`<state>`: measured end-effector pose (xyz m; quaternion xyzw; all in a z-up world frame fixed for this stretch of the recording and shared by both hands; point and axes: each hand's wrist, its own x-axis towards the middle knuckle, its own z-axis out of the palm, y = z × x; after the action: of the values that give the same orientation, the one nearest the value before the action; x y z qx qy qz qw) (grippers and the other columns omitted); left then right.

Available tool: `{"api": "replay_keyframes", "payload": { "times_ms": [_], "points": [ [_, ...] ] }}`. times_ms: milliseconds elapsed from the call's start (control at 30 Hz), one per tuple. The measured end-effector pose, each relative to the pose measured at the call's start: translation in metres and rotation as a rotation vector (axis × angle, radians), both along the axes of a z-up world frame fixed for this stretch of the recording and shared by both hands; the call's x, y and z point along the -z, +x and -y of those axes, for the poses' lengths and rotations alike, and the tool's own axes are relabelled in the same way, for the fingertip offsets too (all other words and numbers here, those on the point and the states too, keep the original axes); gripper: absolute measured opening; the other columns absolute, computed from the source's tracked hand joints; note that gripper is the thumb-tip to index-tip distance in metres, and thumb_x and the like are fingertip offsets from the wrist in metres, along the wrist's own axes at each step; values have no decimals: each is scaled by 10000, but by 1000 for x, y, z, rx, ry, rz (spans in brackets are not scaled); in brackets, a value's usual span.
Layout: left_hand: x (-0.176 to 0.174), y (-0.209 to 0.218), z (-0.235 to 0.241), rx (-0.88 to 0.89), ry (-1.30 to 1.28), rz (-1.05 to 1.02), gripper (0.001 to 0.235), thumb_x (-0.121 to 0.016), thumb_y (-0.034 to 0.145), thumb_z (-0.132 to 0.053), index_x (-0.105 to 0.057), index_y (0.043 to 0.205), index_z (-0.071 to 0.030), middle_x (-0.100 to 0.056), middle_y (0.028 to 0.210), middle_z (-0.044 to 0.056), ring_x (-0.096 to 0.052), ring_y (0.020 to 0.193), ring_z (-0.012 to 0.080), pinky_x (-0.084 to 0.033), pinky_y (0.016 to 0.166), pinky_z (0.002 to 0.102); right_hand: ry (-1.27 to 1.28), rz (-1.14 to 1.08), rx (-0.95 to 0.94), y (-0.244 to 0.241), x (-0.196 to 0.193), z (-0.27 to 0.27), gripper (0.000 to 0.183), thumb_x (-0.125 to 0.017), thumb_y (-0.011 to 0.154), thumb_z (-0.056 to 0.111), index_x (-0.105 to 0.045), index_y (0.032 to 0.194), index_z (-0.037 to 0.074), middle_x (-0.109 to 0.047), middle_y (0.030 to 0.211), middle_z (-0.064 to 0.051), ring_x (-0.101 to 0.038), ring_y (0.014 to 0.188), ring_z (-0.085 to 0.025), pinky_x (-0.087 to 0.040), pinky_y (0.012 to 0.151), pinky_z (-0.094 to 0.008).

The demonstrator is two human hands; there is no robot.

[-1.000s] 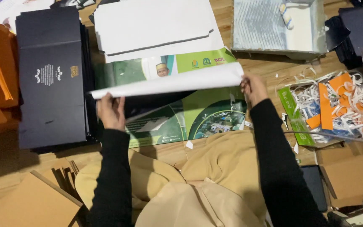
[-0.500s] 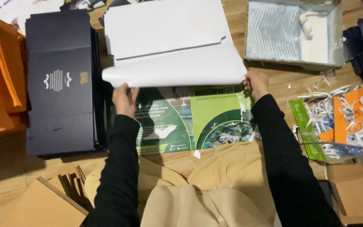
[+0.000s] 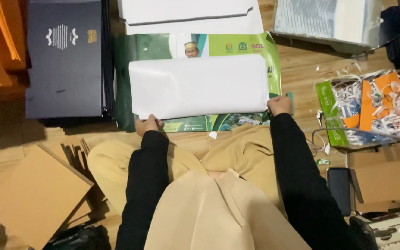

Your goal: The person sits on the floor and assembles a paper craft. They use a roller to smooth a large printed sheet, then place a white sheet on top. They arrange several brown cardboard pieces on the white sheet and use a green tool to press and smooth the edges.

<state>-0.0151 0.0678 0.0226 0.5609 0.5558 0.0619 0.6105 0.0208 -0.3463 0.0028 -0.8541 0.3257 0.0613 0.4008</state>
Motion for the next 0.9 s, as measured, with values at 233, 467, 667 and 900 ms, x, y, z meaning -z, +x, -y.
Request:
{"api": "replay_keyframes", "payload": {
  "times_ms": [233,467,667,900],
  "points": [
    [-7,-16,8,380,563,-208,945,-725,717,-63,-38,1362,-2,-266,1282,322,-498,1078,463,-459,905,541,-256,18,-36,2,21,12,259,-631,581,59,-592,827,131,-613,638,-58,-641,627,-250,-506,662,-370],
    [-14,2,40,1191,1694,151,395,-549,824,-80,-541,1176,-258,-496,1254,10,-442,1116,252,-343,912,475,-325,-31,-99,-4,10,-3,198,-610,663,75,-581,813,202,-606,827,-38,-590,916,-262,-460,794,-384],
    [22,44,57,1561,1596,-133,559,-518,846,-46,-319,1332,-235,-619,903,37,-561,930,246,-224,986,557,-438,29,-179,-8,-6,-18,110,-531,772,68,-599,796,151,-640,794,-93,-628,838,-288,-488,734,-398],
    [16,81,74,1624,1664,-176,310,-628,770,-36,-575,1046,-167,-505,1024,46,-450,1031,248,-211,972,597,-882,333,-397,25,-46,-51,115,-641,724,113,-582,806,57,-488,815,-118,-520,825,-307,-466,635,-395]
  ]
}}
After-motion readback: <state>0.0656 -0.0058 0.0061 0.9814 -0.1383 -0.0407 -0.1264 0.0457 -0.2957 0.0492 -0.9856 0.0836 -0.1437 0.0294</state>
